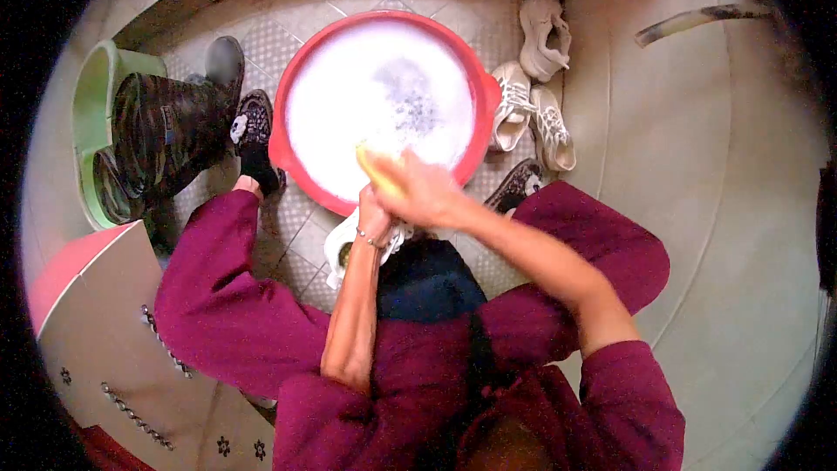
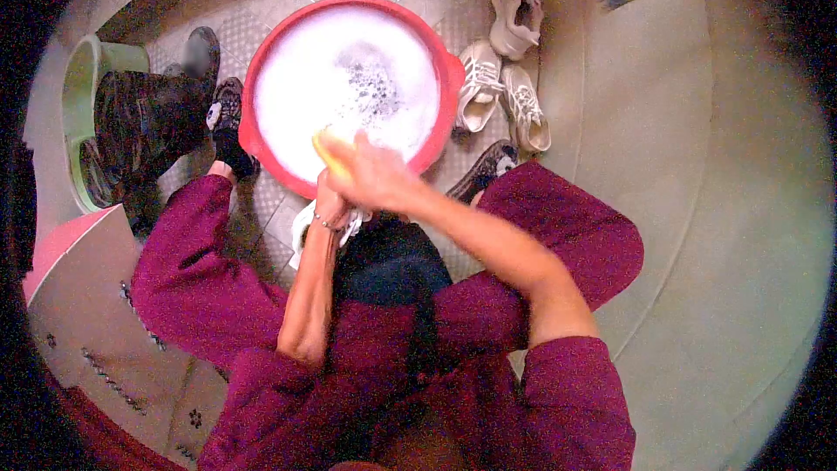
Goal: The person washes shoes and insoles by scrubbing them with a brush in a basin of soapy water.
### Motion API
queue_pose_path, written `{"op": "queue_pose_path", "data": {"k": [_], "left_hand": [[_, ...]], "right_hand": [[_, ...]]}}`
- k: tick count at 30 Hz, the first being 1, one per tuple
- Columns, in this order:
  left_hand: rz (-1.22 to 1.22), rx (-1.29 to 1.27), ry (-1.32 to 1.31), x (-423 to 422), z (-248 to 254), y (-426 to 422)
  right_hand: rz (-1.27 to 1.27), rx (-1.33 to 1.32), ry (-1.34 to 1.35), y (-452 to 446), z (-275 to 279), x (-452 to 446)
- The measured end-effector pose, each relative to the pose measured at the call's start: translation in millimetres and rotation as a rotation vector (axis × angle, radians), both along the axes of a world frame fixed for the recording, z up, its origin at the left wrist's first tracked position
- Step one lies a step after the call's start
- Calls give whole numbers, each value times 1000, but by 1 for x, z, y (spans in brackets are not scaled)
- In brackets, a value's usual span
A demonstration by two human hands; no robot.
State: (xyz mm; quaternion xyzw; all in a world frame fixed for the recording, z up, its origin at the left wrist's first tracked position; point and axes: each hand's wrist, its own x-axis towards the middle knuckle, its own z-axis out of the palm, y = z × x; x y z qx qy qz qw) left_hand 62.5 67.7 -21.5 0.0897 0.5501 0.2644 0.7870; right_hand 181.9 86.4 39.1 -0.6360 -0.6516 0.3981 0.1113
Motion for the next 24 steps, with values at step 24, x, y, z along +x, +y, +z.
{"op": "queue_pose_path", "data": {"k": [24], "left_hand": [[205, -103, -254, -17, -30, -2]], "right_hand": [[-115, -202, -35, 10, 14, -14]]}}
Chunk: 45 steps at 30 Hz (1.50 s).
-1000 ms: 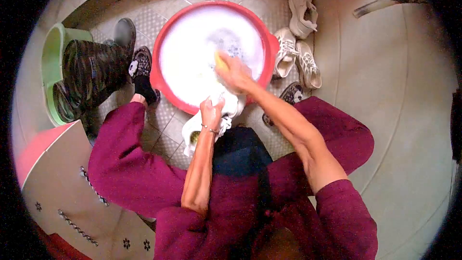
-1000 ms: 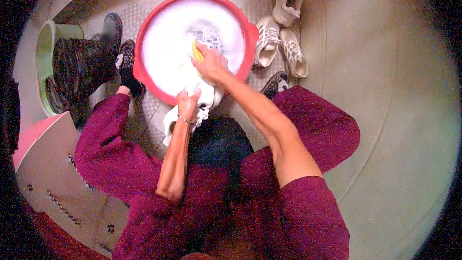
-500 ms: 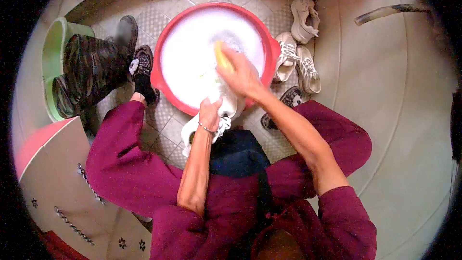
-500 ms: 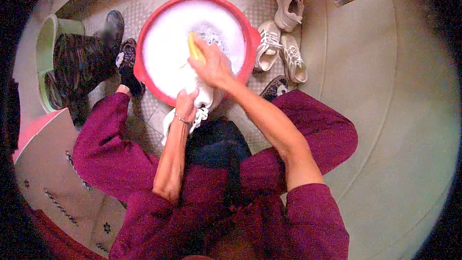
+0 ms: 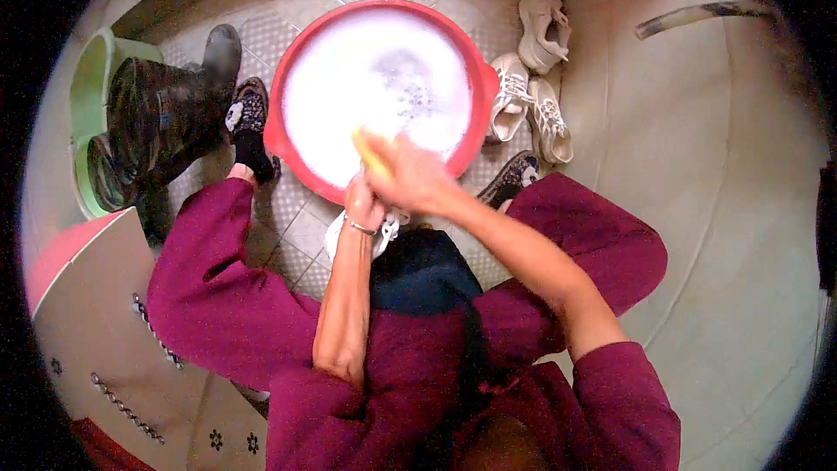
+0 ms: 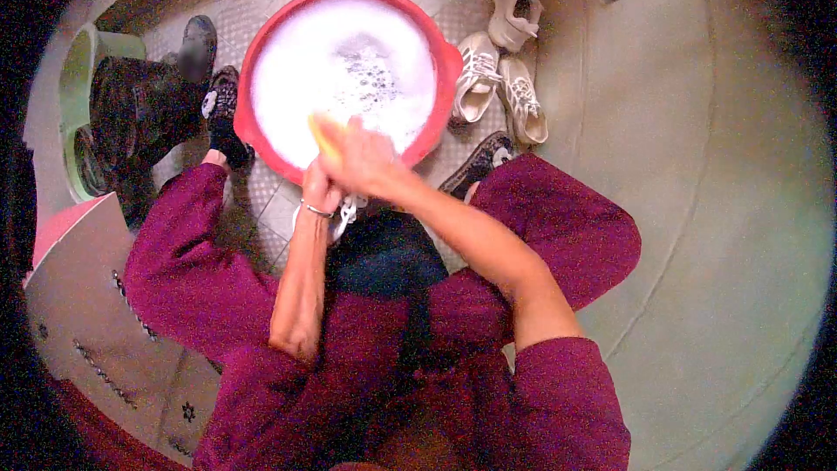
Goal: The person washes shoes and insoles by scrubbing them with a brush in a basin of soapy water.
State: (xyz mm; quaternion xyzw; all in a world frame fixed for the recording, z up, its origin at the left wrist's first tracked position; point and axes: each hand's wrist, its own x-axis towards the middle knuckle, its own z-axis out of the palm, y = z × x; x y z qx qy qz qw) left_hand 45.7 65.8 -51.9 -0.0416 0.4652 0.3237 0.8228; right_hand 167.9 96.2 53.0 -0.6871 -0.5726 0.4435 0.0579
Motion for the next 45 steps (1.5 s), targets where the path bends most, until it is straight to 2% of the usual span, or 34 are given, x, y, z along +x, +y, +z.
{"op": "queue_pose_path", "data": {"k": [1, 3, 4, 5, 6, 8, 10, 11, 12, 13, 15, 16, 17, 18, 20, 21, 23, 24, 25, 27, 28, 30, 31, 32, 33, 35, 36, 38, 40, 42, 43, 44, 45], "left_hand": [[23, 21, -93, -2, 0, -2], [83, 48, -60, 12, 11, -7], [126, 60, -20, 9, 19, -13], [-17, 60, 51, 0, 6, -21], [-115, 255, -26, -8, -2, -25], [-96, 254, 96, 4, 19, -12], [-68, 245, 88, 7, 34, -2], [-98, 260, 121, 10, 34, -2], [-127, 275, 159, 8, 33, -4], [-274, 428, 334, 5, 18, -7], [-287, 426, 398, -2, -5, -13], [-330, 361, 454, 3, 13, -7], [-374, 295, 504, 9, 32, 0], [-158, 360, 505, 18, 19, -7], [-189, 634, 762, 21, -15, -23], [-210, 638, 758, 20, -6, -23], [-328, 362, 671, 30, 6, -11], [-656, 966, 852, 26, 1, -16], [-613, 781, 758, 25, -12, -29], [-378, 29, 428, 38, 19, -12], [-215, 9, 159, 28, 14, -10], [-254, 119, 137, 19, 9, -3], [-168, 257, 421, 33, 8, -7], [-61, 275, 432, 40, -1, -12], [43, 299, 443, 46, -12, -18], [-217, 437, 588, 42, 3, -25], [-419, 343, 512, 34, 30, -17], [-186, 58, 23, 21, 14, -17], [33, 122, -421, 12, 13, -3], [130, 189, -549, 1, 13, 8], [175, 178, -504, 2, 22, 9], [218, 167, -459, 5, 30, 10], [222, 169, -449, 6, 33, 10]], "right_hand": [[0, 0, -7, -1, -4, 0], [22, 18, -63, -2, -31, 2], [-106, 139, 52, 4, -78, 10], [-47, 135, -25, 25, -96, 21], [-24, -68, -198, 49, -73, 29], [-102, 48, -117, 51, -67, 48], [-303, 129, 263, 46, -61, 64], [-228, 120, 414, 39, -58, 73], [-233, 115, 414, 30, -50, 74], [-146, 52, 516, 22, -42, 73], [-35, 1, 693, 4, -35, 60], [-8, 14, 759, -3, -36, 50], [-12, 108, 745, -9, -41, 39], [-17, 106, 746, -4, -33, 34], [172, -49, 283, 14, -8, 22], [153, 12, 275, 16, -13, 15], [65, 95, 238, 39, -57, 16], [-9, 157, 208, 43, -64, 17], [-29, 156, 213, 38, -67, 15], [-275, 260, 499, 49, -60, 23], [-274, 262, 498, 45, -55, 29], [-183, 417, 515, 13, -42, 35], [-38, 295, 418, -3, -32, 33], [103, 179, 320, -12, -23, 31], [130, 97, 290, -6, -9, 31], [137, 49, 234, 10, -21, 30], [145, 1, 177, 17, -30, 27], [114, 1, 161, 27, -48, 31], [-73, 72, 260, 38, -73, 38], [-136, 263, 191, 43, -106, 50], [-139, 69, 104, 51, -74, 62], [-137, 67, 112, 50, -84, 68], [-198, 135, -27, 53, -101, 75]]}}
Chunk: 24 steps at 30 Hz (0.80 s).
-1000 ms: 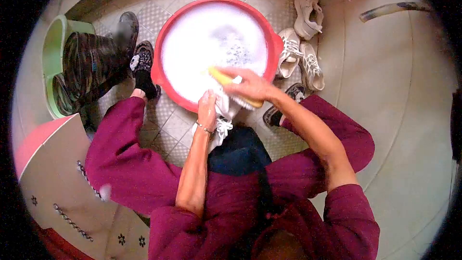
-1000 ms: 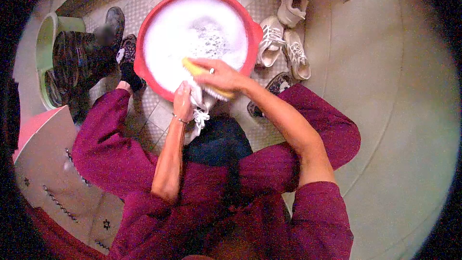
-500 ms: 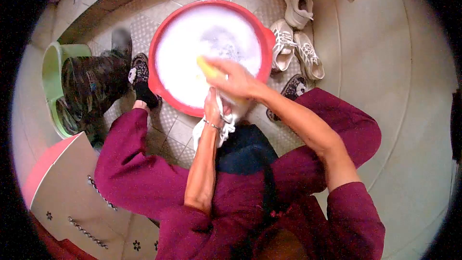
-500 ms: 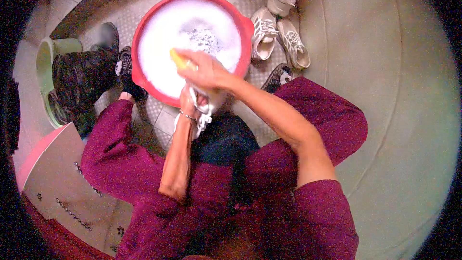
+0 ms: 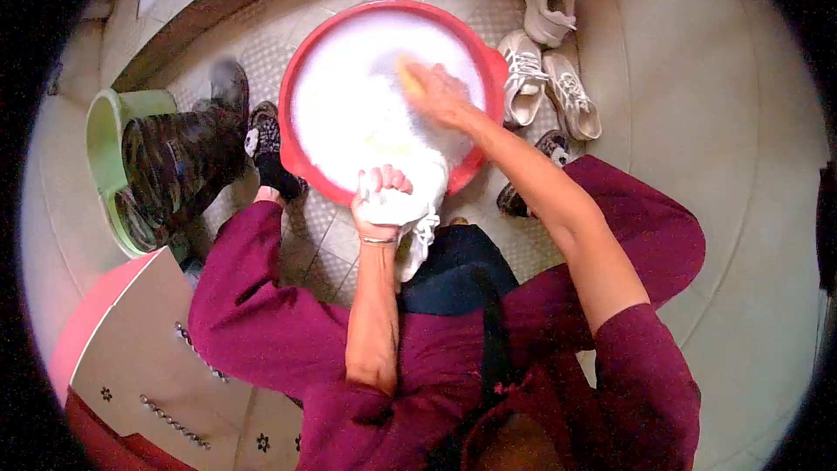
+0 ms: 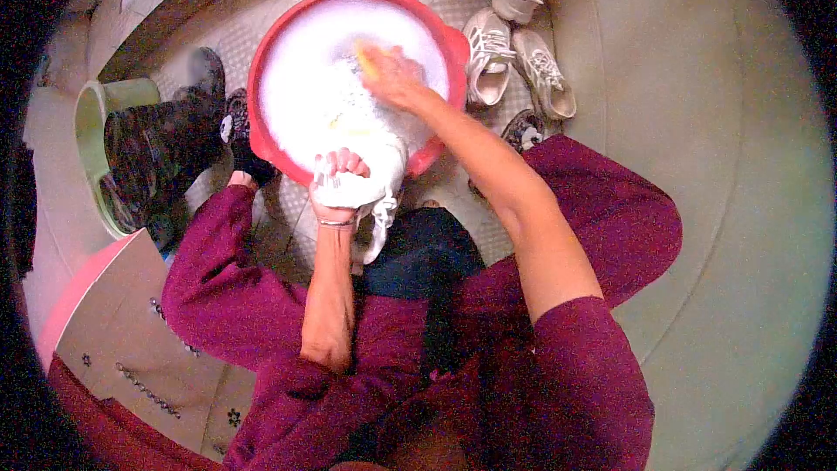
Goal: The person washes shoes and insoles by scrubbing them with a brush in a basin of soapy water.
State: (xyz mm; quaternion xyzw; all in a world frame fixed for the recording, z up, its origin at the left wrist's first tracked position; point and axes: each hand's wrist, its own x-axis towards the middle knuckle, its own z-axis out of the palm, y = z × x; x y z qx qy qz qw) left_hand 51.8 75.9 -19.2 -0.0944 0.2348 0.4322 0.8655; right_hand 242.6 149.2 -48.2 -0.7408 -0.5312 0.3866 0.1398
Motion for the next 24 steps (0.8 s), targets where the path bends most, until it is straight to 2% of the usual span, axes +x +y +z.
{"op": "queue_pose_path", "data": {"k": [1, 2, 4, 5, 7, 8, 9, 11, 12, 14, 15, 17, 18, 19, 21, 23, 24], "left_hand": [[51, -46, 13, 1, 1, -2], [101, -92, 27, 2, 1, -2], [99, -50, -2, 0, -3, -1], [96, -5, -34, -2, -5, -1], [111, -22, -38, -4, -6, -2], [132, -30, -49, -3, -7, -2], [137, -37, -52, -2, -10, -2], [100, -23, -123, -5, -17, 1], [102, -20, -126, -11, -31, 1], [11, 188, -355, -20, -63, -5], [98, -367, 432, 12, 3, 7], [58, -200, 580, 1, -17, -13], [60, -196, 579, 0, -19, -12], [43, -137, 652, 0, -21, -11], [2, -22, 785, 5, -25, -9], [-46, 92, 840, 20, -6, -3], [-92, 85, 1015, 32, 7, 2]], "right_hand": [[-72, 51, -144, 0, -18, 4], [-71, 45, -136, -5, -37, 5], [117, 24, -524, -12, -53, 6], [125, 19, -518, -14, -60, 12], [276, -265, 25, -12, -44, 17], [116, -46, 16, -22, -52, 11], [121, -53, 13, -25, -41, 10], [49, 152, 554, -26, 5, 7], [123, 117, 597, -31, 28, 1], [250, 126, 617, -52, 62, -24], [303, 170, 594, -62, 74, -39], [426, -39, 473, -65, 111, -52], [319, -46, 496, -66, 120, -61], [320, -44, 494, -63, 120, -65], [383, -34, 281, -52, 118, -67], [311, -46, 236, -34, 94, -60], [268, -65, 207, -23, 81, -52]]}}
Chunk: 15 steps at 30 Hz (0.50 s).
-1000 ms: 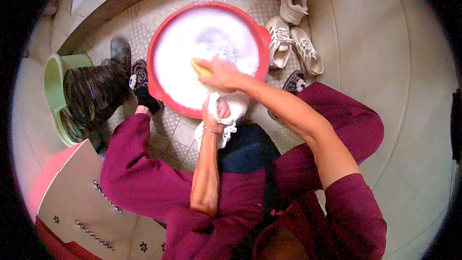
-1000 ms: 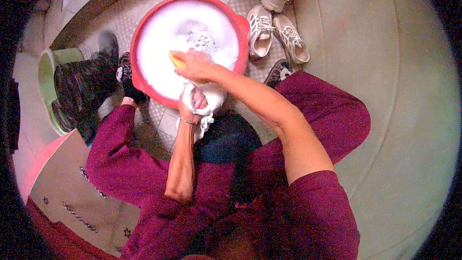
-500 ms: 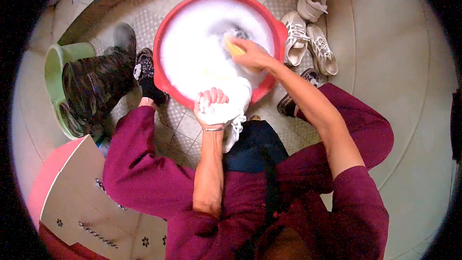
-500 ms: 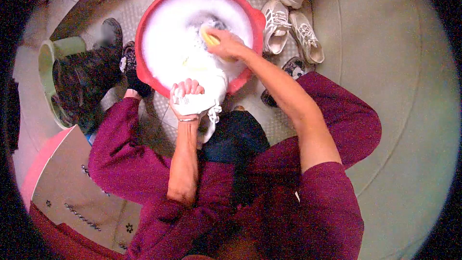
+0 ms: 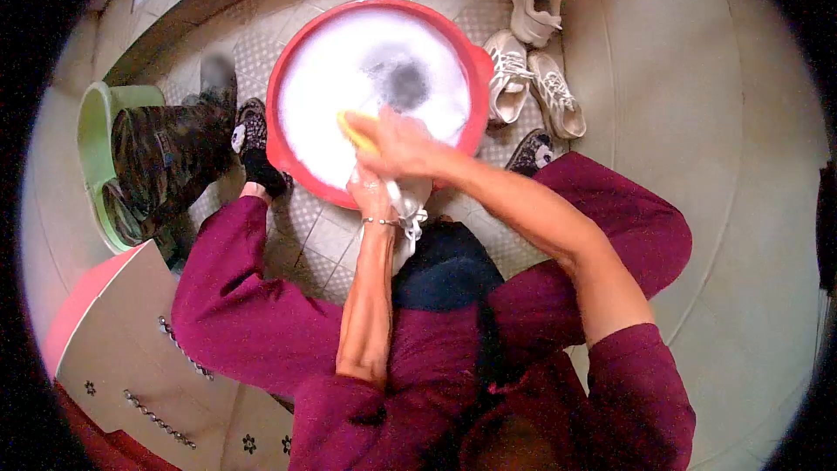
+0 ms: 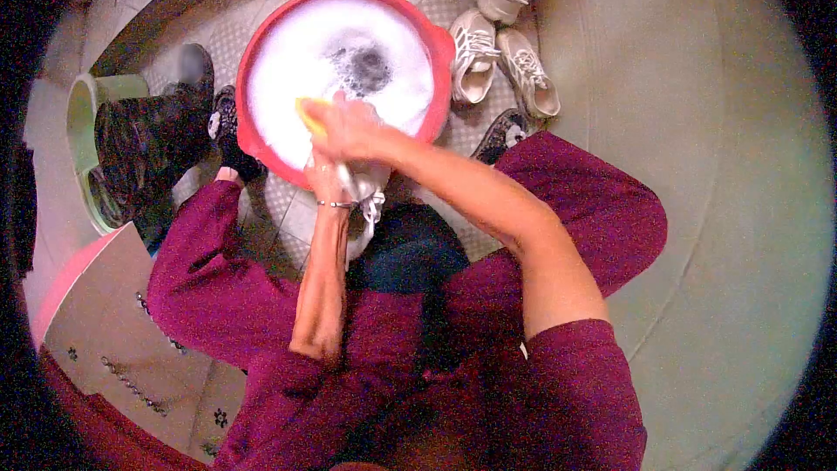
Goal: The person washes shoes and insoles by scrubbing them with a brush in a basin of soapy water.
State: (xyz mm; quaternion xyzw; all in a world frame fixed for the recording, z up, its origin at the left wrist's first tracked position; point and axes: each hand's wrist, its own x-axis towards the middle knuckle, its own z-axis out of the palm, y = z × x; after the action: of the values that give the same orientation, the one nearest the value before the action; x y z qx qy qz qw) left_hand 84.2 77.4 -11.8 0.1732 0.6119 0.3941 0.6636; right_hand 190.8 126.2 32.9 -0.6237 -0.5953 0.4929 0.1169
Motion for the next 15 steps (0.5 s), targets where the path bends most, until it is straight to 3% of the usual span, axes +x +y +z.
{"op": "queue_pose_path", "data": {"k": [1, 5, 6, 7, 8, 9, 11, 13, 15], "left_hand": [[-33, -19, 184, 8, 8, 1], [-24, -48, 212, -5, -17, -3], [-39, 110, 102, -10, -46, -11], [232, -119, -518, -9, -82, -34], [237, -119, -531, -1, -71, -31], [186, -127, -385, 7, -42, -22], [77, -144, -72, 13, 2, -10], [109, -89, 24, 16, -6, -11], [43, -105, 88, 14, -1, -4]], "right_hand": [[-41, -21, -27, 5, -2, 2], [-97, 111, 123, -10, 21, 16], [27, 125, 54, -27, 35, 10], [152, 137, -17, -42, 50, 7], [208, 87, -52, -45, 62, 3], [216, 90, -58, -40, 57, 5], [-71, -139, -171, -27, 31, 9], [-65, -134, -120, -29, -8, 12], [-140, 26, -61, -28, -13, 12]]}}
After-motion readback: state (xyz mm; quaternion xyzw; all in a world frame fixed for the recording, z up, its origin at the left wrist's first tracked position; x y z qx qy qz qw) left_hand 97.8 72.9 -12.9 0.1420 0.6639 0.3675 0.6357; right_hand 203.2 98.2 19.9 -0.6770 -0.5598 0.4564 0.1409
